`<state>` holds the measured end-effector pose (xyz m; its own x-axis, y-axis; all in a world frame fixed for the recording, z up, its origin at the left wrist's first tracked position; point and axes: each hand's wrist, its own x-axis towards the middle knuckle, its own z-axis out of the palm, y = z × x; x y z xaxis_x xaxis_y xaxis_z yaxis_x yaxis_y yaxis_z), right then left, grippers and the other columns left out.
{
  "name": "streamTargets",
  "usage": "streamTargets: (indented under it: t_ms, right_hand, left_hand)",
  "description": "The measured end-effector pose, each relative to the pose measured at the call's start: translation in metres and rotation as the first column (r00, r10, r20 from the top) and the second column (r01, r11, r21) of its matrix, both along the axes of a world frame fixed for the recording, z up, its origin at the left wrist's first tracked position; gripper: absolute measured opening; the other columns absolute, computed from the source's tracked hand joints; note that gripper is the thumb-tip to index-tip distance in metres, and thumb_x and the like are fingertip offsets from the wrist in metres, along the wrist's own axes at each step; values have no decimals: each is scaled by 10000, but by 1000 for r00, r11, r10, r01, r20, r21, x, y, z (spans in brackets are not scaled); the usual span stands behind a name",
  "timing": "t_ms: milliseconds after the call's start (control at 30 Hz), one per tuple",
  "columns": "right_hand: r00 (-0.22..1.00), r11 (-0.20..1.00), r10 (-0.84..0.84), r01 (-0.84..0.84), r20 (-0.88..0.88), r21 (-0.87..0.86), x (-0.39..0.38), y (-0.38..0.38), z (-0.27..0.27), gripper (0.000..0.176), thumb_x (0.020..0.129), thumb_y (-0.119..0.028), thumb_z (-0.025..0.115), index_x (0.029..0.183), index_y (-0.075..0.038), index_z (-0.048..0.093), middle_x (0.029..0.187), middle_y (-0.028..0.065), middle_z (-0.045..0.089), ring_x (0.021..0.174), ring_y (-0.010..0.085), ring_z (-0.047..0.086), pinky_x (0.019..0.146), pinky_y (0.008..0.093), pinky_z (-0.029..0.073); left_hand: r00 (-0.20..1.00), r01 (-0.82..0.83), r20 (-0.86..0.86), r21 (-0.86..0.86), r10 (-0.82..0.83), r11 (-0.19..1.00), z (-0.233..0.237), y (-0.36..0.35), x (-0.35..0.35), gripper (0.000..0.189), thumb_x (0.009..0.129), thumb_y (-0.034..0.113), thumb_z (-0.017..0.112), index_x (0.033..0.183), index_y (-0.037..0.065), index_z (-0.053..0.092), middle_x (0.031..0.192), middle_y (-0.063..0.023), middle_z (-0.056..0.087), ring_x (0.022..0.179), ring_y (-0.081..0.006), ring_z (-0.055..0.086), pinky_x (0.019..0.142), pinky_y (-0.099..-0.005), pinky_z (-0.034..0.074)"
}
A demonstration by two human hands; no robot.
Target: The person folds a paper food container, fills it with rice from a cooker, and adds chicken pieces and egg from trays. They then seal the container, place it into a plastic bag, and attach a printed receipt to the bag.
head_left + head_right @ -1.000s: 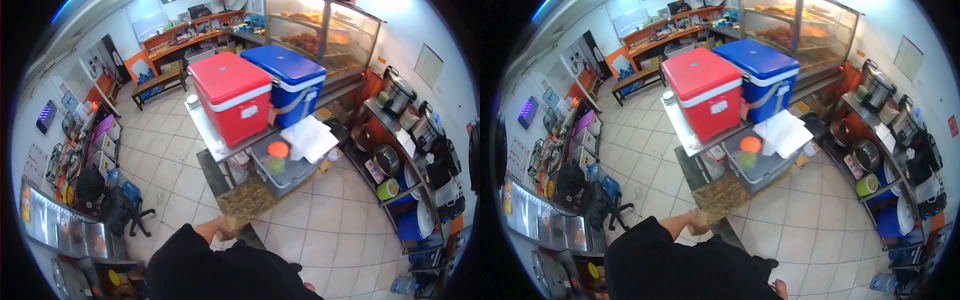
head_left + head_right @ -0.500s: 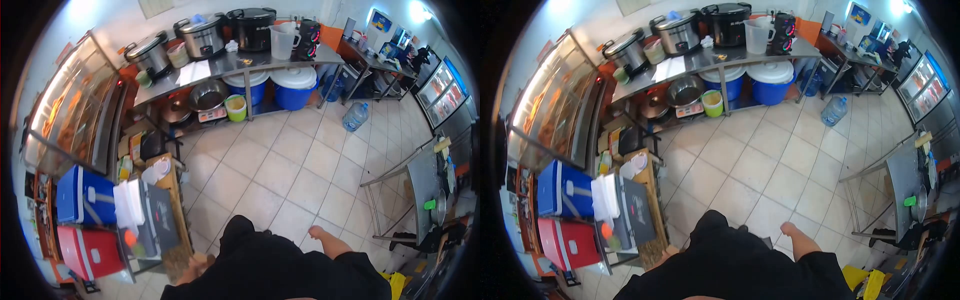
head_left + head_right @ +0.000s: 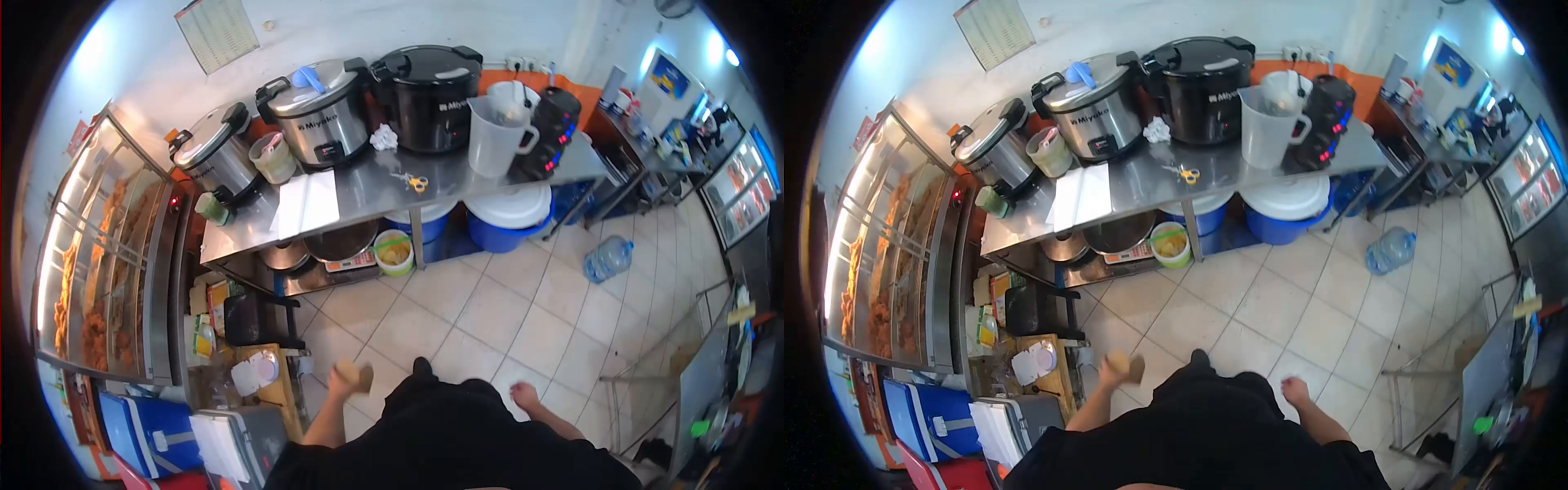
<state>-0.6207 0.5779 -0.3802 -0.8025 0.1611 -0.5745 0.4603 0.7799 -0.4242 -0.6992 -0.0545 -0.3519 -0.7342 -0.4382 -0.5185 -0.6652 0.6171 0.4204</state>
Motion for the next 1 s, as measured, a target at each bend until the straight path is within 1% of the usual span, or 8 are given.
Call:
streamTargets:
  t_ms: [100,200,333,467,600,833,933,1000]
  right_hand:
    - [898,965,-131,19,-420,-260,-245,-44,126,211,993,-203,600,1038,-37,723,904,175,730,846,338,705,774,425,547]
    - [638,879,-65,-327,-768,-346,-484,-115,306,161,1013,-148,614,1076,-14,676,865,154,701,768,298,678,742,391,536]
    - [29,752,155,-652,-988,99,-738,-188,428,205,906,-5,601,1093,-39,676,1103,156,666,1102,362,608,956,443,498]
    - [-181,615,274,-722,-945,316,-901,-252,480,403,884,-2,603,1277,-83,638,1274,130,632,1225,348,570,1033,445,477]
    - [-256,321,825,-522,-504,790,-995,-289,475,657,923,-121,601,1555,-215,446,1325,115,605,1230,333,579,984,476,482]
    - [-594,-21,773,-372,-221,928,-1047,-299,490,512,965,-86,486,1473,-131,539,1008,62,676,966,248,670,905,381,510]
    - [-555,39,779,-420,-291,907,-1055,-290,531,455,957,-112,509,1405,-97,590,1014,127,722,928,316,718,845,460,545]
    - [-366,283,747,-580,-555,764,-1075,-265,575,562,839,-101,596,1401,-118,598,1104,165,709,982,400,681,901,474,543]
  left_hand:
    - [909,182,-416,348,-23,919,51,40,-174,1148,598,246,962,1524,24,320,1401,-220,554,1338,-352,534,1113,-470,467]
    - [870,256,-479,232,-119,938,142,100,-285,1203,609,243,958,1571,60,260,1427,-237,516,1342,-375,527,1108,-472,473]
    - [942,194,-309,191,-128,962,139,140,-348,1297,620,249,951,1632,132,147,1478,-263,434,1345,-408,514,1120,-467,464]
    - [972,35,-234,298,37,954,138,168,-364,1276,679,194,920,1639,66,88,1522,-263,411,1393,-377,479,1120,-454,460]
    - [854,-240,-254,582,454,777,181,207,-384,1222,749,87,882,1635,34,42,1544,-235,406,1375,-325,502,1099,-420,468]
    - [601,-431,-322,640,731,636,218,277,-401,1207,742,71,885,1622,-7,63,1566,-224,365,1409,-310,449,1138,-416,438]
    - [549,-424,-408,616,730,663,210,301,-413,1201,745,39,875,1631,29,64,1537,-211,402,1356,-304,501,1092,-409,485]
    - [517,-421,-379,668,768,613,233,311,-428,1196,750,36,871,1634,43,65,1525,-205,414,1346,-306,508,1087,-410,488]
